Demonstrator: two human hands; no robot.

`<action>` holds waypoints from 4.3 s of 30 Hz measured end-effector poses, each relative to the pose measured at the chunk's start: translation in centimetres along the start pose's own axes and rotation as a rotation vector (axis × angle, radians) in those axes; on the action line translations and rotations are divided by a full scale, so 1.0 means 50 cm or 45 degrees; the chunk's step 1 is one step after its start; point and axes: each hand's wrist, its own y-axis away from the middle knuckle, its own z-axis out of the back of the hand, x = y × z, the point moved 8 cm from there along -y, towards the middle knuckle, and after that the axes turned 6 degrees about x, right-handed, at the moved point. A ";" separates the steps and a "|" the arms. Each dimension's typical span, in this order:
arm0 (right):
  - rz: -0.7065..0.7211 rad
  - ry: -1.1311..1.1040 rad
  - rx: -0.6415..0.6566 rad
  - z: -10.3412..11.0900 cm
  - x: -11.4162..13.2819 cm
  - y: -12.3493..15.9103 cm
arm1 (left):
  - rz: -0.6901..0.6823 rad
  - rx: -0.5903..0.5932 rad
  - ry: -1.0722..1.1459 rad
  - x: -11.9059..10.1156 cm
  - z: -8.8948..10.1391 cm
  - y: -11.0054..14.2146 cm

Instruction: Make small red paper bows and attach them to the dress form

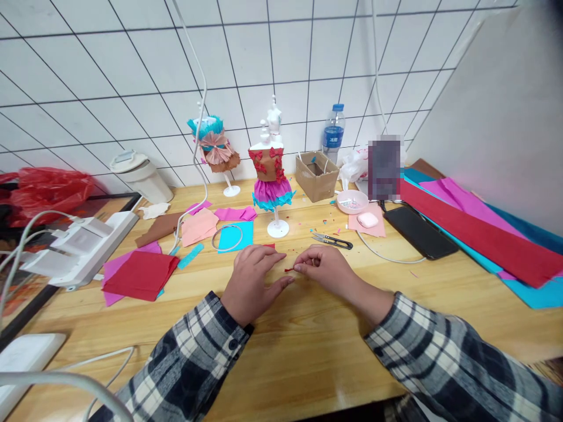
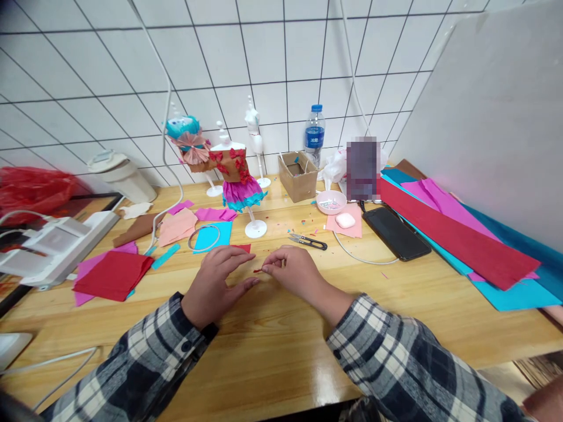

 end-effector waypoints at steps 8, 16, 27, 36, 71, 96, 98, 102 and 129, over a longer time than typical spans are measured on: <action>0.141 0.088 -0.068 -0.008 0.028 0.012 | 0.006 -0.017 -0.167 -0.018 0.006 0.005; 0.158 0.112 -0.017 -0.017 0.032 0.014 | -0.039 0.080 -0.211 -0.036 -0.003 0.005; 0.209 0.215 -0.031 -0.007 0.039 0.015 | 0.028 0.119 -0.115 -0.016 -0.015 0.002; 0.194 0.215 -0.046 -0.007 0.037 0.018 | 0.045 0.036 -0.001 -0.002 -0.010 -0.002; 0.082 -0.108 0.043 -0.022 0.004 0.004 | 0.655 -0.099 1.480 0.078 -0.083 -0.021; 0.079 0.023 0.168 -0.042 0.002 0.007 | 0.538 0.037 1.413 0.063 -0.096 -0.023; 0.088 0.009 0.165 -0.043 0.002 0.007 | 0.543 0.031 1.426 0.064 -0.096 -0.023; 0.096 0.001 0.162 -0.043 -0.001 0.006 | 0.544 0.028 1.434 0.064 -0.094 -0.023; -0.475 -1.091 0.425 -0.064 -0.046 0.019 | 0.038 -0.359 0.719 0.039 -0.006 -0.006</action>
